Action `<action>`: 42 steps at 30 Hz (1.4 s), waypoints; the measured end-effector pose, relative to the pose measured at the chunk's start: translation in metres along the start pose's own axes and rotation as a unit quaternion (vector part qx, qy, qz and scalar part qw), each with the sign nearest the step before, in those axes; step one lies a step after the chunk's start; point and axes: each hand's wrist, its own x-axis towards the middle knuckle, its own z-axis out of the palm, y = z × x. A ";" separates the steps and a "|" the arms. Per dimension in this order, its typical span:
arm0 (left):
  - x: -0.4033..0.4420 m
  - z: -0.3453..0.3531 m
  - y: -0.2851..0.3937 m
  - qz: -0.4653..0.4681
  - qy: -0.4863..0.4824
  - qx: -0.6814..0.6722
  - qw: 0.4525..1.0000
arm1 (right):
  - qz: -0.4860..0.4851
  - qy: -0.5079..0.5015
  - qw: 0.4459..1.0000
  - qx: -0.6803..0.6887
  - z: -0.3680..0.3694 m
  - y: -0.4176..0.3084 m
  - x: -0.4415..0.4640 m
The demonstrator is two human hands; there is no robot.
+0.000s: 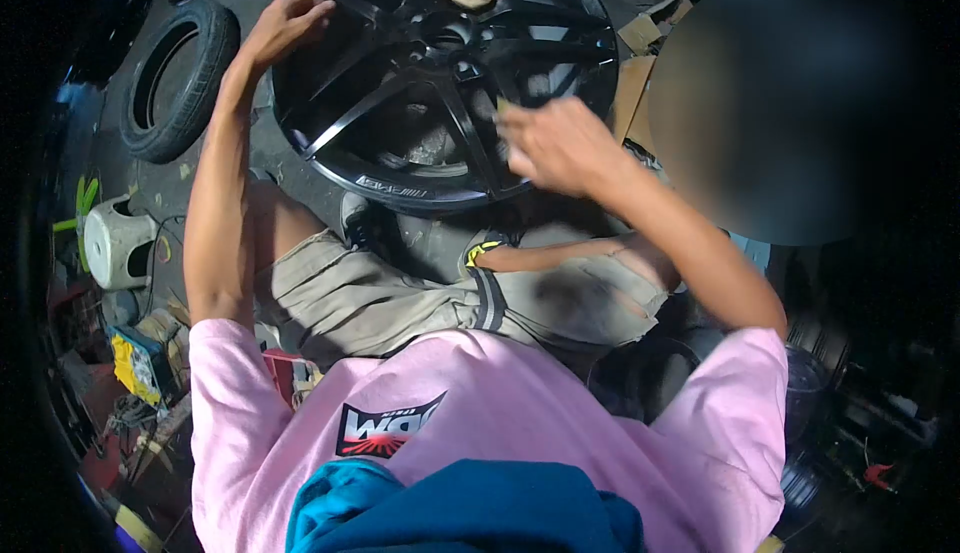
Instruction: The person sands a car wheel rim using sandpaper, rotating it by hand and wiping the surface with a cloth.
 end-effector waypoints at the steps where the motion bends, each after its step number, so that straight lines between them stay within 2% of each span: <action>1: -0.004 0.000 0.008 -0.006 0.006 0.007 1.000 | -0.006 0.002 1.000 -0.022 0.006 0.016 0.020; 4: -0.010 -0.006 0.015 -0.008 0.017 0.018 1.000 | -0.036 0.005 0.998 -0.058 0.015 0.022 0.033; 6: -0.014 -0.011 0.004 -0.014 0.020 0.024 0.999 | -0.047 -0.204 0.975 -0.071 0.013 0.004 0.000; 7: -0.013 -0.012 -0.006 -0.012 0.026 -0.005 1.000 | -0.051 -0.208 0.974 -0.069 0.008 0.004 -0.010; 9: -0.015 -0.012 -0.019 -0.009 0.066 -0.012 0.998 | -0.086 -0.080 0.993 0.014 -0.009 0.007 -0.026; 12: -0.002 -0.007 -0.035 -0.031 0.042 -0.029 0.998 | -0.053 -0.068 0.994 -0.073 0.010 0.031 0.010; 14: -0.004 -0.005 -0.018 -0.016 0.026 0.020 0.999 | -0.077 0.022 0.986 -0.146 0.008 0.050 0.051; 15: -0.006 -0.006 -0.008 -0.004 0.009 0.027 1.000 | -0.039 0.004 0.990 -0.136 0.007 0.050 0.062; 18: -0.013 -0.003 0.010 -0.012 0.010 0.007 1.000 | -0.084 0.047 0.985 -0.143 0.007 0.041 0.035; 19: -0.013 0.000 0.008 -0.012 0.010 0.004 1.000 | -0.082 0.026 0.992 -0.090 0.010 0.038 0.014; 21: -0.011 0.002 0.000 0.009 0.044 0.001 0.999 | -0.066 0.046 0.996 -0.022 0.012 0.016 -0.034; 25: -0.003 0.003 0.008 -0.013 0.000 0.034 0.999 | 0.058 0.111 0.992 0.022 0.035 -0.049 -0.090; 28: 0.006 0.011 0.015 -0.013 -0.024 0.032 0.999 | 0.171 0.167 0.969 0.069 0.052 -0.105 -0.063; 30: 0.006 0.017 0.022 0.028 -0.019 0.036 0.999 | 0.258 0.286 0.911 0.144 0.062 -0.119 -0.020; 31: 0.006 0.018 0.028 0.015 -0.024 0.020 0.999 | 0.318 0.306 0.870 0.219 0.065 -0.117 0.004; 34: 0.005 0.021 0.031 0.014 -0.047 0.016 0.999 | 0.321 0.387 0.832 0.234 0.068 -0.089 0.061; 36: 0.004 0.022 0.020 0.010 -0.043 -0.049 0.998 | 0.382 0.321 0.806 0.317 0.060 -0.081 0.080; 39: -0.004 0.012 0.008 -0.019 -0.027 -0.066 0.997 | 0.368 0.346 0.809 0.300 0.055 -0.091 0.052; 40: -0.004 0.008 0.004 -0.018 -0.028 -0.065 0.997 | 0.382 0.325 0.795 0.341 0.048 -0.098 0.034; 42: -0.006 0.005 -0.005 -0.059 -0.007 -0.148 0.987 | 0.392 0.307 0.793 0.351 0.052 -0.105 0.010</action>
